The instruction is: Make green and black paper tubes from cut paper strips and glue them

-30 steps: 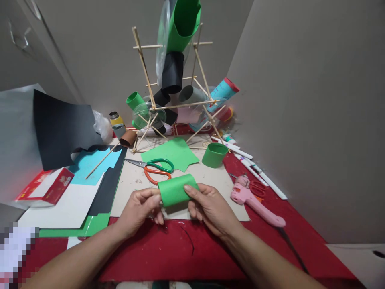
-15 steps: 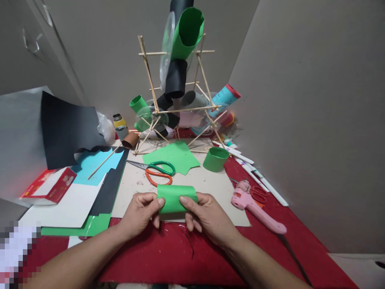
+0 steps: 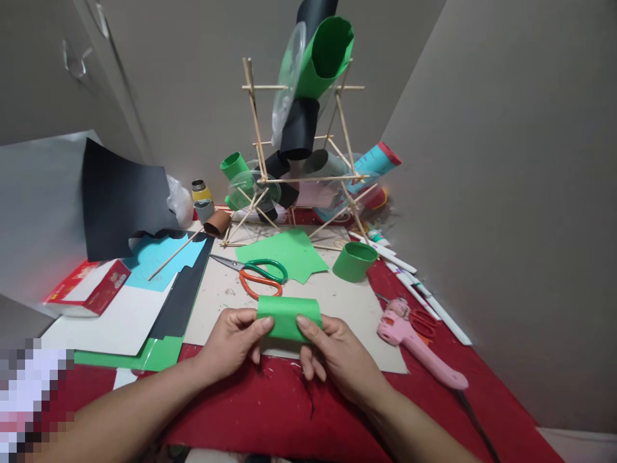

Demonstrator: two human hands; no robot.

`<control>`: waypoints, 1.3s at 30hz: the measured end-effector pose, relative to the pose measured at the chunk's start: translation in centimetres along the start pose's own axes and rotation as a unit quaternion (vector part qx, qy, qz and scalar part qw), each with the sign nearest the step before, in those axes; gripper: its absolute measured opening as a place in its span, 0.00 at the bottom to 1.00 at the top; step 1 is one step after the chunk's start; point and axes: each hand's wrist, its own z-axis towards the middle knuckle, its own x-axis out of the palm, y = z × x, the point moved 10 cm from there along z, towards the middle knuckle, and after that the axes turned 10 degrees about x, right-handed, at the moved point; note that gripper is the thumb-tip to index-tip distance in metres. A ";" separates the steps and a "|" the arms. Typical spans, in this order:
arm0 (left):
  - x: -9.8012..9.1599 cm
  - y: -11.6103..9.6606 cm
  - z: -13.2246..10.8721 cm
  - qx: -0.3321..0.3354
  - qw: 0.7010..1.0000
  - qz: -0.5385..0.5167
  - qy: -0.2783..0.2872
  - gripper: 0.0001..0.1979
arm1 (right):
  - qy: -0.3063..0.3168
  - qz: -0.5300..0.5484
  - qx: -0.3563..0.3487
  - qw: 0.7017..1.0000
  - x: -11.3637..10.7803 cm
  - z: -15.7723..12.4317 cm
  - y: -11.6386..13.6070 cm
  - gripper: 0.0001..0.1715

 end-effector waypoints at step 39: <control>-3.7 0.4 1.7 0.010 0.985 -0.116 -0.124 0.19 | -0.246 -0.404 -0.323 0.820 -2.6 -6.8 8.6 0.10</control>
